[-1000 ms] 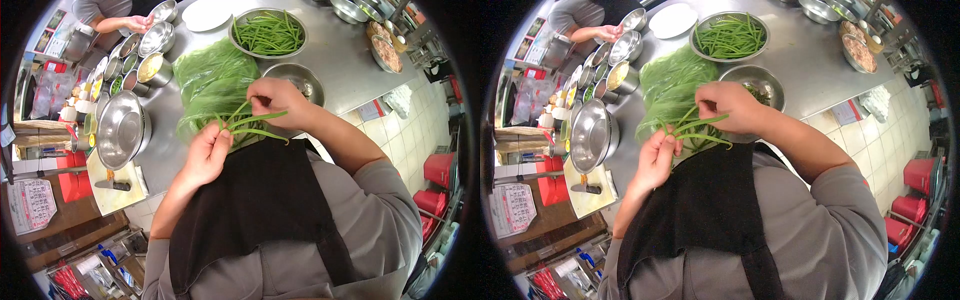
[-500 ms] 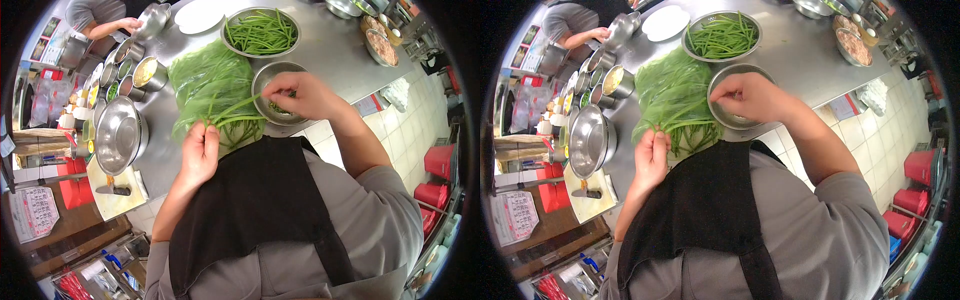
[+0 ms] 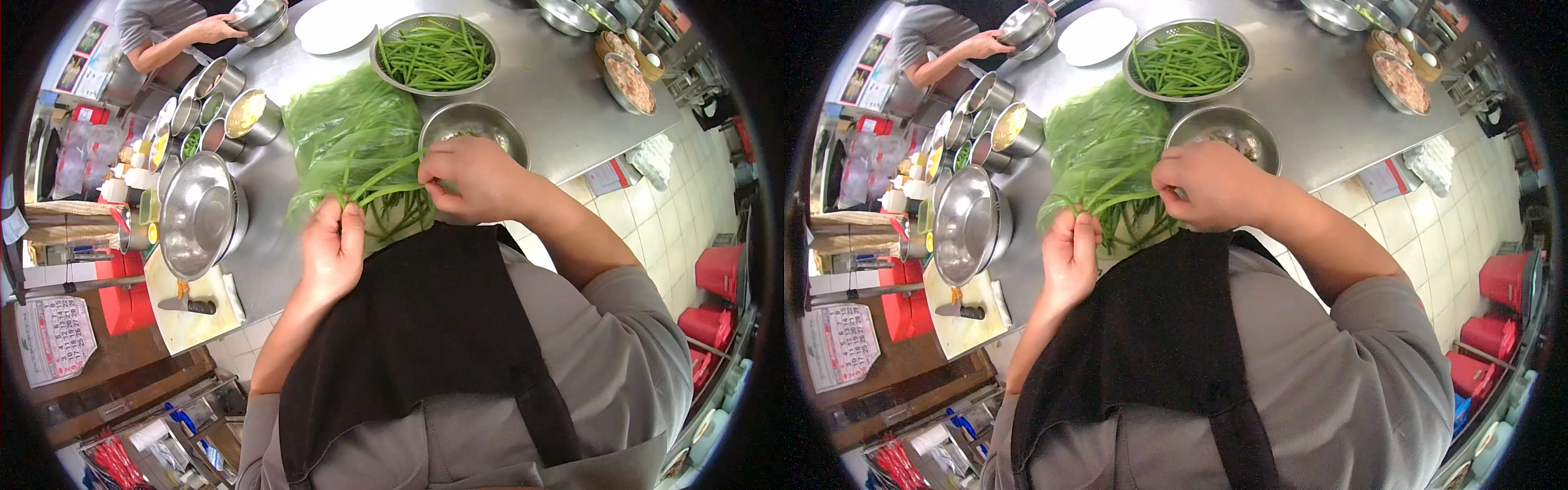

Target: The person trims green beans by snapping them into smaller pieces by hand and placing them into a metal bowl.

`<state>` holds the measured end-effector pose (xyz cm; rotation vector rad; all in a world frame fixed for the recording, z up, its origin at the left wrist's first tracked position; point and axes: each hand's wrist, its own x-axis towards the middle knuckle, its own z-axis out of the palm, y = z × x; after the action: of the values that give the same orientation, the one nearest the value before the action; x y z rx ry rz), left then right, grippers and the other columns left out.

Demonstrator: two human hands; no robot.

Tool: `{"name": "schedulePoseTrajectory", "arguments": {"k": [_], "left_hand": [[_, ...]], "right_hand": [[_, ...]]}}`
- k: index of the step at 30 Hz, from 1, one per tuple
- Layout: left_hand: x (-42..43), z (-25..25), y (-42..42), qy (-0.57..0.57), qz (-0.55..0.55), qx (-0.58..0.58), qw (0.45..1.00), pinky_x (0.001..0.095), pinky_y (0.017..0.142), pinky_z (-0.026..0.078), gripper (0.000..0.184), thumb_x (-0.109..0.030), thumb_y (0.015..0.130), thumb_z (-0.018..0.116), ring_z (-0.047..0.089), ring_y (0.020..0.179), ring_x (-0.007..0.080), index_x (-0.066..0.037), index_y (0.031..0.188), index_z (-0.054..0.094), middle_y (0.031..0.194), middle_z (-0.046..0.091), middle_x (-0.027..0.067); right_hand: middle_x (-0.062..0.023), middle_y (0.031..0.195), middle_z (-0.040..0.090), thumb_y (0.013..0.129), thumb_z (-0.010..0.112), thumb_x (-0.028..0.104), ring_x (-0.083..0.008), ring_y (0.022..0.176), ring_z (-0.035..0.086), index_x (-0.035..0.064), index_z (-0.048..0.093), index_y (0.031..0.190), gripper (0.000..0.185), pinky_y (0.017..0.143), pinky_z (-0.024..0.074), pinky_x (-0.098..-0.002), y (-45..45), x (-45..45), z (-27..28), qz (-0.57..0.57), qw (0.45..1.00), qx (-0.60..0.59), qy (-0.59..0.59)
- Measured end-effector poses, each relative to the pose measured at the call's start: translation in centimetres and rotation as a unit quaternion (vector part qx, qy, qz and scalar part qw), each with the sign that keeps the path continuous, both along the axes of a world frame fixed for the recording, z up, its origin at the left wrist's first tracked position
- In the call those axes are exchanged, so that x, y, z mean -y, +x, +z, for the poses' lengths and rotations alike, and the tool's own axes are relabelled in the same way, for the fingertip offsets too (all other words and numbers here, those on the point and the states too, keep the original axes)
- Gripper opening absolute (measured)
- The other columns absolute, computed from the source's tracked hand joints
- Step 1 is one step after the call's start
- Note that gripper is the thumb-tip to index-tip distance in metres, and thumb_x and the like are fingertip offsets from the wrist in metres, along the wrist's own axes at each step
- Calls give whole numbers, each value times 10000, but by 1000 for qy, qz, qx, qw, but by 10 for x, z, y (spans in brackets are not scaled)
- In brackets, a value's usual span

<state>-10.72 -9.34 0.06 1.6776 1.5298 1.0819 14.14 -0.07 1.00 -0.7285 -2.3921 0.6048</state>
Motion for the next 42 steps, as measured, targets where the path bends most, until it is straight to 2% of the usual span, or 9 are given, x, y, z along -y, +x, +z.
{"name": "schedulePoseTrajectory", "arguments": {"k": [5, 9, 12, 13, 16, 22, 33, 40, 42], "left_hand": [[2, 4, 2, 3, -19, -46, 999, 357, 641, 419, 210, -100, 996, 529, 479, 666, 235, -5, 810, 501, 728, 494, 111], [3, -5, 3, -6, -35, -17, 999, 364, 640, 417, 221, -101, 994, 520, 478, 660, 244, -1, 802, 479, 717, 477, 112], [4, 0, 3, -31, -36, -2, 999, 376, 639, 422, 220, -105, 988, 527, 480, 660, 254, -2, 799, 477, 721, 477, 127], [4, 0, 3, -42, -38, -19, 998, 381, 639, 425, 215, -105, 983, 533, 482, 660, 266, -3, 801, 481, 727, 483, 133], [4, -1, 5, -51, -64, -76, 994, 399, 646, 439, 200, -110, 966, 550, 503, 671, 311, -2, 808, 494, 748, 507, 156], [-2, 11, 13, -3, -131, -191, 973, 474, 694, 478, 180, -146, 920, 588, 585, 781, 407, 0, 831, 534, 822, 573, 194], [0, 22, 10, 11, -102, -274, 956, 511, 723, 488, 192, -179, 895, 611, 604, 814, 413, 4, 851, 573, 852, 596, 190], [0, 20, 9, 18, -106, -218, 970, 506, 700, 467, 214, -174, 914, 596, 575, 791, 433, 2, 823, 517, 828, 556, 195], [0, 16, 4, 24, -99, -185, 977, 502, 689, 453, 228, -169, 927, 585, 555, 774, 435, 1, 808, 492, 810, 532, 200]], "right_hand": [[-79, 785, 615, 833, 615, 10, -252, 726, 621, 54, 617, 850, 48, 659, 490, -351, -1, 4, -9, -59, 991, -111, -52], [-52, 836, 644, 871, 643, 78, -167, 760, 633, 38, 635, 894, 47, 696, 505, -309, 13, -10, -21, -109, 874, -307, -361], [-82, 887, 663, 874, 657, 90, -190, 793, 655, 33, 667, 965, 107, 718, 520, -317, 29, -27, -16, -194, 963, -142, -120], [-60, 960, 673, 901, 675, 99, -181, 904, 649, 53, 682, 1063, 168, 795, 518, -309, 33, -28, -11, -193, 979, -68, -22], [-97, 984, 674, 889, 690, 120, -232, 940, 657, 59, 695, 1054, 176, 817, 521, -343, 17, -18, 5, -93, 977, -141, -133], [-120, 910, 662, 881, 668, 226, -334, 870, 652, 74, 691, 914, 158, 748, 516, -424, -33, 1, 17, 86, 989, -91, -79], [-97, 797, 621, 792, 672, 135, -340, 763, 623, 77, 648, 816, 67, 662, 498, -435, -34, 0, 20, 76, 995, 28, 54], [-33, 817, 617, 821, 674, 39, -110, 767, 587, 48, 671, 908, 88, 676, 482, -274, -17, -3, 13, 7, 960, -183, -211], [-43, 861, 644, 838, 676, 26, -124, 799, 611, 43, 680, 932, 96, 710, 499, -268, -2, -12, 18, -47, 962, -162, -215]]}}
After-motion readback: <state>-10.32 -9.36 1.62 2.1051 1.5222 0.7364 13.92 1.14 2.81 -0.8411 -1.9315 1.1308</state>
